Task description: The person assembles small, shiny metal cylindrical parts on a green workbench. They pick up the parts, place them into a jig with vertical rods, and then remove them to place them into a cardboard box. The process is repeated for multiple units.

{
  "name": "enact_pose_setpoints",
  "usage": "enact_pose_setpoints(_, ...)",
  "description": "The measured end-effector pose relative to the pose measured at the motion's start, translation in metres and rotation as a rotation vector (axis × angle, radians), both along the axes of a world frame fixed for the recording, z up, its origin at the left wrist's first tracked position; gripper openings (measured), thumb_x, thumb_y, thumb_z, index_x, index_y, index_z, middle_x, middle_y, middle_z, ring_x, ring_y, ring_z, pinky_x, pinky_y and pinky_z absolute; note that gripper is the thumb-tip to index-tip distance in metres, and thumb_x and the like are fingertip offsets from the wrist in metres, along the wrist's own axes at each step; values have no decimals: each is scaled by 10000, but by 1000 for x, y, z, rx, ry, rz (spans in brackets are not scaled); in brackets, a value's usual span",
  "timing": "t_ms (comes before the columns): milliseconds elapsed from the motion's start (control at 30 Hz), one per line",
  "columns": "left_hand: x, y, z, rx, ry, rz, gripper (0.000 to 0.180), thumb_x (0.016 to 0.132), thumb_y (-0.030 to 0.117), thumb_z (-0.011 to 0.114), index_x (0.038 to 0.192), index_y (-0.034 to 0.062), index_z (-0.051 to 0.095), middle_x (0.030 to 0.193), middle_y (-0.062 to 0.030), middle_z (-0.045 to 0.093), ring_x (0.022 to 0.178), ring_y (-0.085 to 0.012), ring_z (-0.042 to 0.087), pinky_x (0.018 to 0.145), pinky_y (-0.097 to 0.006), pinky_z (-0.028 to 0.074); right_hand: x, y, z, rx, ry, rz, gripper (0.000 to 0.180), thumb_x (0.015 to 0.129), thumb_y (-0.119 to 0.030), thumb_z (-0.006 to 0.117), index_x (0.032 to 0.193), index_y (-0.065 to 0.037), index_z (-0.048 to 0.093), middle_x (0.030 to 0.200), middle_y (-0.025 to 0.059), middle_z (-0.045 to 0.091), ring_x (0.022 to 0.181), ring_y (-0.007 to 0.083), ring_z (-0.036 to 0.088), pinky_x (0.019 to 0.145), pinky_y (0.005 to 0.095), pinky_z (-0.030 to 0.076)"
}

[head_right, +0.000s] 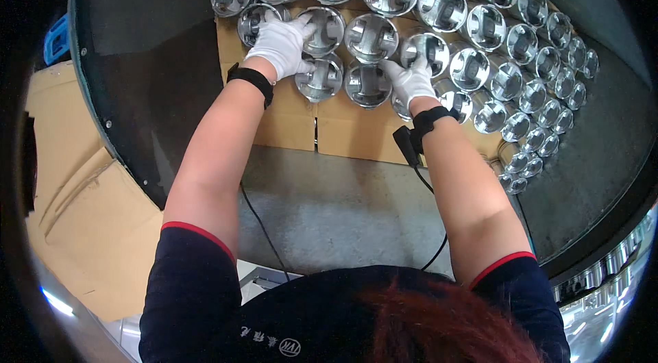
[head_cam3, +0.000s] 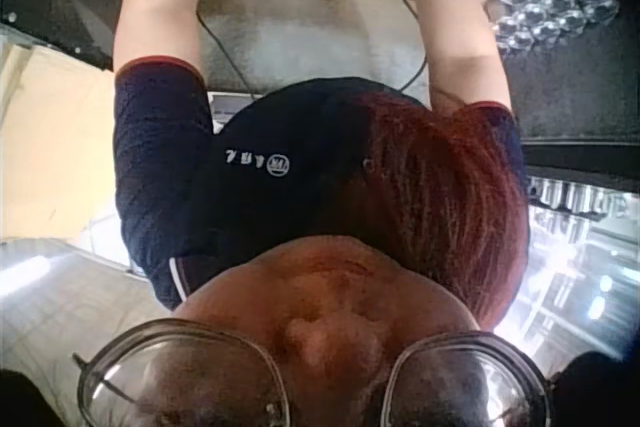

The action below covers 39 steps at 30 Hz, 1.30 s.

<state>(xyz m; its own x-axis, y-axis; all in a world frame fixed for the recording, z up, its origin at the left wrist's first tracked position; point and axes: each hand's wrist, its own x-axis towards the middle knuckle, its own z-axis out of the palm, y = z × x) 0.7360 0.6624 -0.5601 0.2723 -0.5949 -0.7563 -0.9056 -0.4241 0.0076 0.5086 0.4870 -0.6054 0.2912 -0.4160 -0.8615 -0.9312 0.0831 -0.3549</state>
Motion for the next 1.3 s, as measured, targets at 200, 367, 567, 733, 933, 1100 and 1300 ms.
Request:
enact_pose_setpoints(200,-4,17,-14,-267,7,5,731,712,564,809,1241,86,650,1364,-168,608,1204,-320,602,1052,-472,437,-10,23,5,-11,158,286,886,828,-567,726,1547,-193,368,1532,330,280,1416,485,344,1168,460,368)
enact_pose_setpoints(367,-31,22,-10,-168,5,274,713,703,523,832,1234,86,647,1317,-185,601,1136,-373,612,1033,-435,463,6,51,13,-177,258,124,1131,717,-493,843,1524,26,243,1524,326,278,1387,458,418,1148,424,405)
enact_pose_setpoints(567,-83,45,-30,-111,-207,800,742,749,351,820,1368,77,517,1423,-216,482,1201,-413,581,1018,-466,496,8,63,-3,-310,345,145,1023,724,-364,847,1505,-17,283,1500,293,304,1368,434,451,1119,406,446)
enact_pose_setpoints(733,-85,33,-21,89,-115,1100,770,786,269,760,1430,30,415,1480,-273,410,1241,-463,558,1031,-502,479,-12,57,15,-264,214,260,956,737,-293,826,1484,-8,302,1475,310,336,1349,453,465,1111,424,452)
enact_pose_setpoints(933,-117,65,31,-28,-5,1087,736,764,282,802,1408,77,509,1406,-231,559,1270,-424,576,1077,-449,483,-90,56,97,-140,138,569,1015,755,-377,781,1538,-23,241,1522,325,330,1388,485,410,1143,475,396)
enact_pose_setpoints(1100,-163,108,118,-172,175,1021,860,735,242,838,1489,150,434,1455,-178,558,1325,-348,562,1114,-399,467,-147,34,214,-190,61,634,772,754,-282,785,1414,-80,442,1268,262,593,1178,429,606,1013,473,502)
enact_pose_setpoints(1300,-208,140,186,-833,855,1697,463,894,145,707,1316,156,516,1176,-44,604,1071,-211,607,985,-399,528,-235,-21,313,-386,-319,429,522,756,-205,726,1199,0,539,1190,282,556,1090,451,572,953,498,494)
